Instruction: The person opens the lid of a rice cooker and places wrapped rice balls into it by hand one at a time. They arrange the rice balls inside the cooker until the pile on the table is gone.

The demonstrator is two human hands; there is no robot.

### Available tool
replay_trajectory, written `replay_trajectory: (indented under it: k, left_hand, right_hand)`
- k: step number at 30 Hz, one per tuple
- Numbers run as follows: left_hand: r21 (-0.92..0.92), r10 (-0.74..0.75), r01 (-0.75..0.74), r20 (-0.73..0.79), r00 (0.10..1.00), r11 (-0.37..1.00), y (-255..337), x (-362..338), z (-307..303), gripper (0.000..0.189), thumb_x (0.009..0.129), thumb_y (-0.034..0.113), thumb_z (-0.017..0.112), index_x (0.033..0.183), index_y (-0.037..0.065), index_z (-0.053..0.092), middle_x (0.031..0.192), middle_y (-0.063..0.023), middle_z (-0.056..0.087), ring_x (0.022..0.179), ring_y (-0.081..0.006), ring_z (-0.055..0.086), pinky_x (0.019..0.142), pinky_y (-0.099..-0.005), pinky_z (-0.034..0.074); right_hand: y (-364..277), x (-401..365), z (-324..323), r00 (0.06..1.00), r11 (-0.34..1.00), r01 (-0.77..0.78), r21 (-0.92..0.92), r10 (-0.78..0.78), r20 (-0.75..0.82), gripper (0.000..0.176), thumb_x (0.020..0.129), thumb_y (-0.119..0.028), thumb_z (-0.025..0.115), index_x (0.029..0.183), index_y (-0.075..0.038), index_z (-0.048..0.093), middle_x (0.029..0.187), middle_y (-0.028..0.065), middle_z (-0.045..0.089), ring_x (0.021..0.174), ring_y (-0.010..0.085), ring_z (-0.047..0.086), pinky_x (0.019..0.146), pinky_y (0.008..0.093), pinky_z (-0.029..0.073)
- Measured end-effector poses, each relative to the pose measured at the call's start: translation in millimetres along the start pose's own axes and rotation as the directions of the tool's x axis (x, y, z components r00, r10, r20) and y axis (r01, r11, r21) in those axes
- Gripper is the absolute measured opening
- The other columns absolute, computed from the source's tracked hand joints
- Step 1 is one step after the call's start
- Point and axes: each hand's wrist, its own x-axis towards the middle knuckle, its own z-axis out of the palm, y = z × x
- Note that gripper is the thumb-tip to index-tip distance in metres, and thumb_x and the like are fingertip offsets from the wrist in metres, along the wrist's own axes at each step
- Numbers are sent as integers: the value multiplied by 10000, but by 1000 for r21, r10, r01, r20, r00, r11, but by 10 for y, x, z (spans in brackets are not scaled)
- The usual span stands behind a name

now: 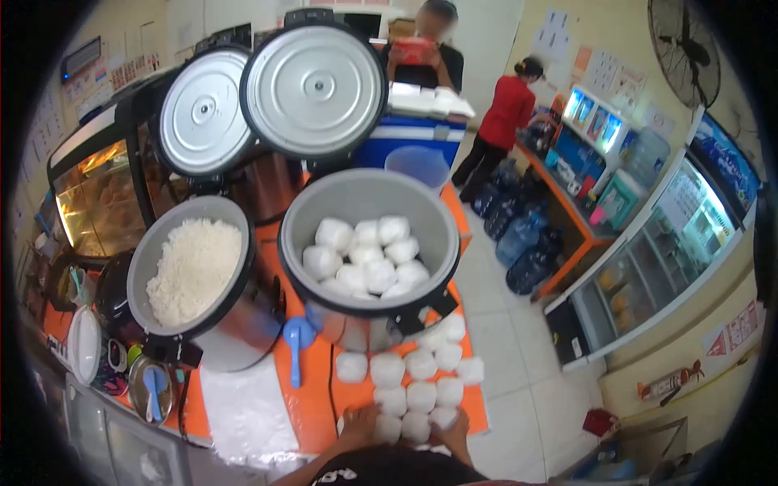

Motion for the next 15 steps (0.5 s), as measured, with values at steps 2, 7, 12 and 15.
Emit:
replay_trajectory:
  k: [2, 7, 12, 15]
  left_hand:
    - [47, 34, -39, 111, 993, 998, 240, 2, -340, 899, 678, 517, 750, 1413, 176, 360, 1332, -121, 421, 1217, -338, 437, 976, -582, 331]
    - [-29, 205, -203, 108, 973, 979, 246, 66, -284, 735, 715, 378, 745, 1365, 214, 443, 1225, -125, 466, 1148, -321, 471, 948, -501, 394]
    - [225, 206, -226, 110, 972, 948, 171, 134, 1, 653, 774, 272, 662, 1383, 241, 431, 1172, -110, 470, 1037, -310, 527, 905, -462, 412]
    - [243, 283, -279, 15, 959, 929, 86, 131, 145, 606, 801, 220, 617, 1379, 251, 436, 1139, -109, 476, 989, -294, 547, 876, -435, 416]
  right_hand:
    - [4, -113, -88, 996, 989, -91, 114, 92, 1, 935, 646, -354, 857, 1319, 2, 313, 1229, 221, 478, 1129, 371, 500, 900, 502, 459]
    - [-242, -85, -432, 817, 526, -572, 630, 438, 376, 767, 660, -144, 860, 1248, -10, 387, 1176, 151, 543, 1040, 249, 582, 813, 372, 543]
    - [-274, -233, -321, 917, 717, -395, 574, 348, 197, 682, 669, -131, 855, 1185, -5, 427, 1109, 157, 583, 1003, 250, 608, 803, 376, 546]
    - [-188, -254, -297, 874, 544, -459, 703, 421, 245, 663, 689, -86, 830, 1189, 3, 404, 1112, 175, 573, 1001, 268, 609, 818, 398, 548]
